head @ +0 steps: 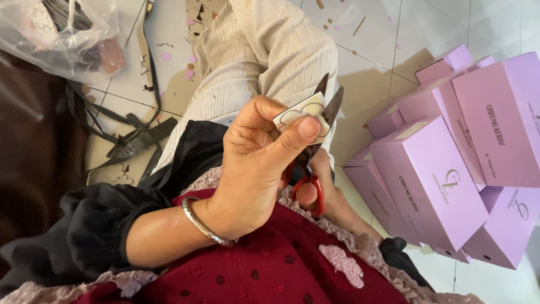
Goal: The person sits on the floor and uses red-handled scissors to cut a white paper shape with a scalloped edge. They rotate the paper and trim the edges carefully, then place the finished piece on the floor.
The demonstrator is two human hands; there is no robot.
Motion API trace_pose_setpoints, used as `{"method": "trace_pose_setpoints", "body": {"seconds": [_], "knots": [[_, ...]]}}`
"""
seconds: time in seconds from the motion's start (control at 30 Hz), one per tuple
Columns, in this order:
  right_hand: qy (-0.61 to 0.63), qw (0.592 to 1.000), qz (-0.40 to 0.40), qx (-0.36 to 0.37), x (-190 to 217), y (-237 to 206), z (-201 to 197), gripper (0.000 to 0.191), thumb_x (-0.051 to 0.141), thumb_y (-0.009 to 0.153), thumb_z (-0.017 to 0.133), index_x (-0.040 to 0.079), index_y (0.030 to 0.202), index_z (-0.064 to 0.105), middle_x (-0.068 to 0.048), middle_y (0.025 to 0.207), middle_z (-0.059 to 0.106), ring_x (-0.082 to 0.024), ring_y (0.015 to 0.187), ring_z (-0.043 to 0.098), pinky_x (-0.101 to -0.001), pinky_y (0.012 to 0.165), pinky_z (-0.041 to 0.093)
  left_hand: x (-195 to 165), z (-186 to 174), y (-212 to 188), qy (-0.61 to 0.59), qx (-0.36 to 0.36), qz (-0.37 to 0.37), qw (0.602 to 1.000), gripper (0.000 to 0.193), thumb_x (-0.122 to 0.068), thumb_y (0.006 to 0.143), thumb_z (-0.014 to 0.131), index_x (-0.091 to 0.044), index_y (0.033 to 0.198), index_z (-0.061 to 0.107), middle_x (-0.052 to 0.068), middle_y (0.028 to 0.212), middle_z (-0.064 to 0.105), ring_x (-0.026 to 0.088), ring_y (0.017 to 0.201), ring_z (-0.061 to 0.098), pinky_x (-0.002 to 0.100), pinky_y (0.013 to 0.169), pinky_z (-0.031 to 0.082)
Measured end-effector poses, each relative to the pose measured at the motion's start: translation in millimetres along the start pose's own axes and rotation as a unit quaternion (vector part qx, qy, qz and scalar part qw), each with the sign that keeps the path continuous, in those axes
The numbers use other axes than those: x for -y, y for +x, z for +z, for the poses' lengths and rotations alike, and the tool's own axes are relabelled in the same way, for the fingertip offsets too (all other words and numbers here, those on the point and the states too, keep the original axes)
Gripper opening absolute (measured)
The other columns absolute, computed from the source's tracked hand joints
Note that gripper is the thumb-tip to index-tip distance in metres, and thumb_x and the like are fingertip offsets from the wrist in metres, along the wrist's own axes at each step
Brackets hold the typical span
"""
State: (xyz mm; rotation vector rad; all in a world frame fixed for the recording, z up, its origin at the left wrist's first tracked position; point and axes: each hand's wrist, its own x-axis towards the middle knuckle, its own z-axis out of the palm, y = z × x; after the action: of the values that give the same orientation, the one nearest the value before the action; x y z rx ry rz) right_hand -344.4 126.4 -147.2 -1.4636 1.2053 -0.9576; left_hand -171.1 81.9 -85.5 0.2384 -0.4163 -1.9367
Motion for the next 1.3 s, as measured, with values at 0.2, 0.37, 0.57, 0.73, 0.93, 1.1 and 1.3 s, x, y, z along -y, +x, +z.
{"method": "trace_pose_setpoints", "body": {"seconds": [0.2,0.37,0.57,0.73,0.93,1.1,1.3], "knots": [[0.004,0.999,-0.048,0.008,-8.3,2.6,1.5,0.046,0.047,0.094,0.069,0.002,0.099,0.059,-0.002,0.082,0.062,-0.012,0.073,0.062,-0.025,0.063,0.048,2.3,-2.1,-0.4,-0.003,0.009,0.011,1.0,0.015,-0.004,0.1,0.075,-0.005,0.105,0.061,0.009,0.106,0.074,0.014,0.098,0.071,0.029,0.087,0.059],[0.005,0.999,-0.032,-0.003,-6.7,3.8,4.0,0.044,0.046,0.096,0.067,0.003,0.097,0.06,-0.001,0.08,0.062,-0.011,0.071,0.061,-0.0244,0.062,0.048,4.7,0.3,-0.8,0.001,0.005,0.015,1.0,0.014,-0.004,0.102,0.074,-0.004,0.106,0.061,0.009,0.106,0.074,0.014,0.098,0.07,0.029,0.089,0.058],[0.0,1.0,-0.026,-0.008,2.6,7.5,7.2,0.042,0.045,0.098,0.064,0.004,0.094,0.061,-0.001,0.078,0.062,-0.01,0.068,0.06,-0.0236,0.061,0.048,-8.7,0.5,1.7,0.074,-0.005,0.008,0.997,0.018,-0.012,0.097,0.075,-0.003,0.107,0.062,0.007,0.099,0.074,0.007,0.082,0.066,0.02,0.066,0.052],[0.011,0.999,-0.045,-0.019,9.3,9.6,9.9,0.061,0.065,0.093,0.062,0.005,0.092,0.059,0.0,0.077,0.06,-0.009,0.066,0.059,-0.0218,0.058,0.046,-13.0,-2.6,4.4,0.167,0.012,0.074,0.983,0.022,-0.012,0.102,0.078,0.001,0.112,0.063,0.007,0.098,0.074,0.003,0.083,0.066,0.017,0.069,0.051],[0.037,0.999,0.023,-0.031,7.7,6.7,8.0,0.039,0.04,0.103,0.052,0.006,0.085,0.058,0.0,0.075,0.062,-0.009,0.067,0.059,-0.0226,0.06,0.047,-9.1,-1.5,1.6,0.175,-0.004,0.07,0.982,0.024,-0.014,0.1,0.077,0.0,0.114,0.063,0.007,0.102,0.074,0.004,0.079,0.067,0.016,0.055,0.048],[0.003,0.998,0.032,-0.056,0.0,7.2,9.3,0.024,0.021,0.101,0.061,0.004,0.084,0.058,-0.002,0.071,0.062,-0.01,0.063,0.06,-0.0247,0.056,0.047,-8.4,-0.5,0.0,0.174,0.0,0.067,0.982,0.025,-0.015,0.1,0.077,-0.001,0.115,0.063,0.007,0.101,0.074,0.003,0.074,0.064,0.015,0.052,0.045],[0.049,0.996,0.034,-0.059,-2.0,8.7,8.0,0.018,0.018,0.1,0.063,0.004,0.09,0.057,-0.002,0.075,0.06,-0.011,0.062,0.059,-0.0253,0.054,0.049,-8.9,-0.7,0.0,0.17,0.005,0.07,0.983,0.024,-0.014,0.1,0.077,0.0,0.115,0.063,0.008,0.104,0.074,0.006,0.08,0.068,0.017,0.054,0.05]]}}
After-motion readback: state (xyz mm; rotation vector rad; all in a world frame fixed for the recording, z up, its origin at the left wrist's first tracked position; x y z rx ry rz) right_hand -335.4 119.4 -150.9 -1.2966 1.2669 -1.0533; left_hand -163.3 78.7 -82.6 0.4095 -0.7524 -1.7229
